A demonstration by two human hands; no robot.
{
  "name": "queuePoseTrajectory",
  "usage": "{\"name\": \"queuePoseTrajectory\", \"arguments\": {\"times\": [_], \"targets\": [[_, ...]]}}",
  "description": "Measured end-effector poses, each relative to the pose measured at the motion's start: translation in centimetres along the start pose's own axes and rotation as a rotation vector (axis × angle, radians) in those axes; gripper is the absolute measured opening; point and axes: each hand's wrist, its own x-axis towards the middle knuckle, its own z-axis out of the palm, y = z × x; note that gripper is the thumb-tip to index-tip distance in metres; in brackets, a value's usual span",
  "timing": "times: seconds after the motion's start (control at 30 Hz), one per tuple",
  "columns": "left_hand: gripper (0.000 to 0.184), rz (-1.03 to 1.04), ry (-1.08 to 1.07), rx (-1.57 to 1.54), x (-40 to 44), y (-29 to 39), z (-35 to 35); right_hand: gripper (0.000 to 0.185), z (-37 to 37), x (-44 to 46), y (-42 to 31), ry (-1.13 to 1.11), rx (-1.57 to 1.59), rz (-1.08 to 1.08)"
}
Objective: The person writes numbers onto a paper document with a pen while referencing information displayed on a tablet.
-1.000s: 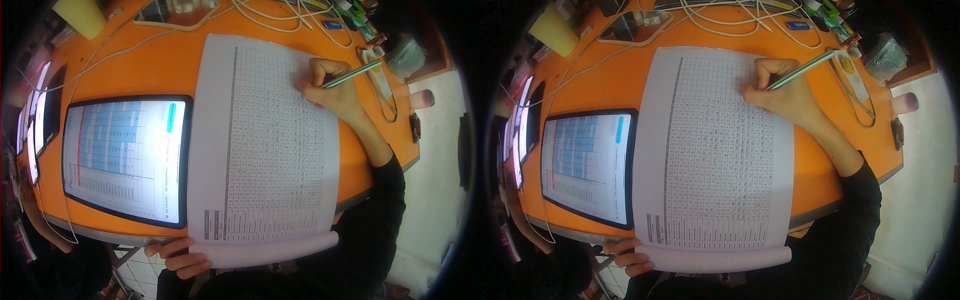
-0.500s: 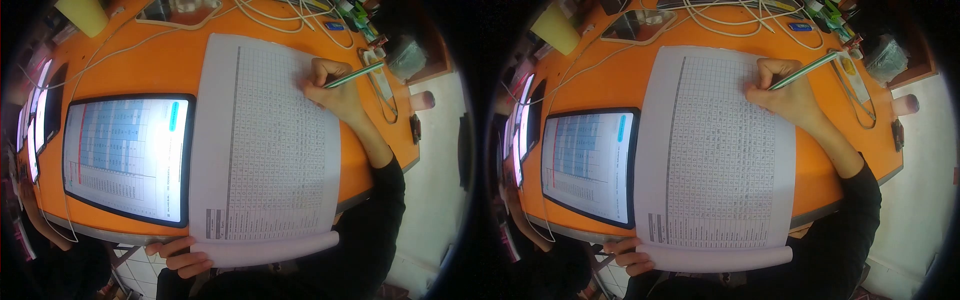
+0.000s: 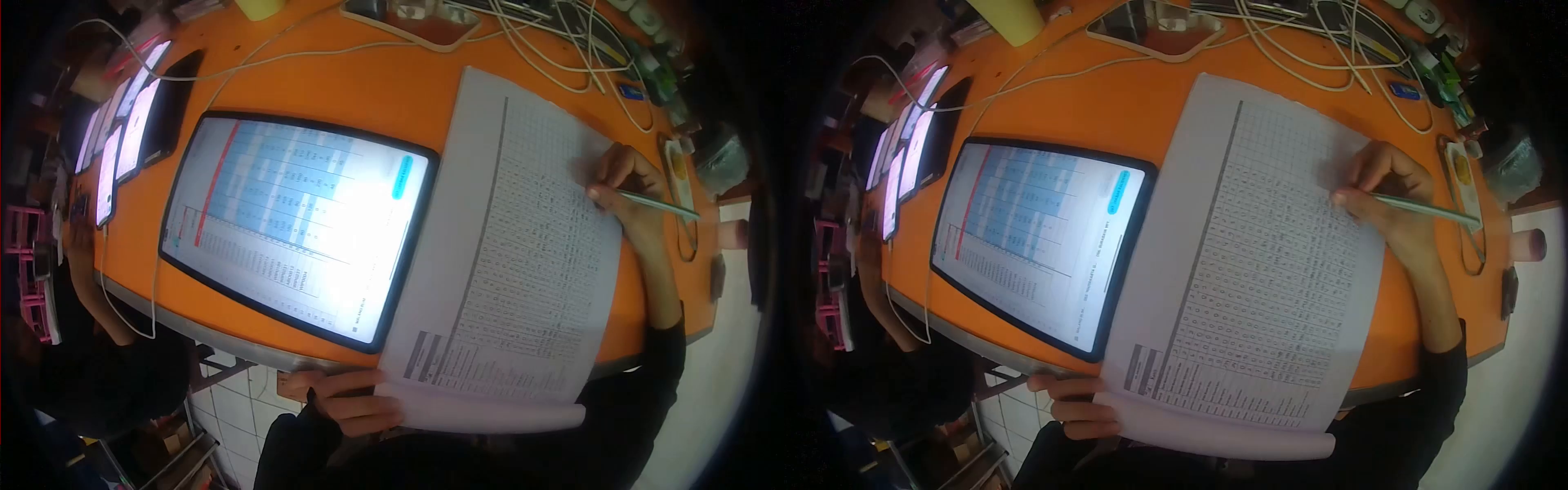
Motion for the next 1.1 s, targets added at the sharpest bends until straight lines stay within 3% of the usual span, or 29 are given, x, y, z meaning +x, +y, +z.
{"name": "queuePoseTrajectory", "arguments": {"times": [0.23, 0.33, 0.43, 0.47, 0.53, 0.7, 0.8, 0.97, 1.1], "targets": [[0.034, -0.059, 0.145, -0.005, 0.6, 0.0, 0.9, 0.037, -0.6, -0.1, 0.0, -0.030, -0.133, 0.065], [0.030, 0.112, 0.138, -0.101, 0.6, -0.7, 0.9, 0.038, -0.4, 0.1, 0.2, -0.019, -0.110, 0.055], [0.023, 0.079, 0.185, -0.190, -0.5, -0.1, 1.0, 0.038, -0.6, 0.1, 0.7, -0.010, -0.148, 0.006], [0.023, -0.036, 0.212, -0.159, -1.1, 0.5, 0.8, 0.038, -0.8, 0.1, 0.7, -0.020, -0.131, 0.020], [0.020, -0.056, 0.280, -0.074, 0.5, 0.8, 1.7, 0.038, -0.9, 0.2, 1.0, -0.013, -0.178, -0.009], [0.023, -0.114, 0.151, -0.022, 0.8, 1.2, 1.4, 0.038, -0.9, -0.1, 0.4, -0.016, -0.168, 0.068], [0.029, -0.141, 0.306, 0.025, 0.3, 0.9, 2.1, 0.039, -1.1, 0.0, 0.4, -0.019, -0.173, 0.087], [0.030, 0.051, 0.202, -0.022, 0.3, -0.4, 1.2, 0.040, -1.1, -0.1, 0.5, -0.028, -0.171, 0.122], [0.029, 0.003, 0.210, 0.010, 0.6, 0.1, 1.5, 0.040, -1.0, -0.1, 0.5, -0.032, -0.219, 0.088]]}}
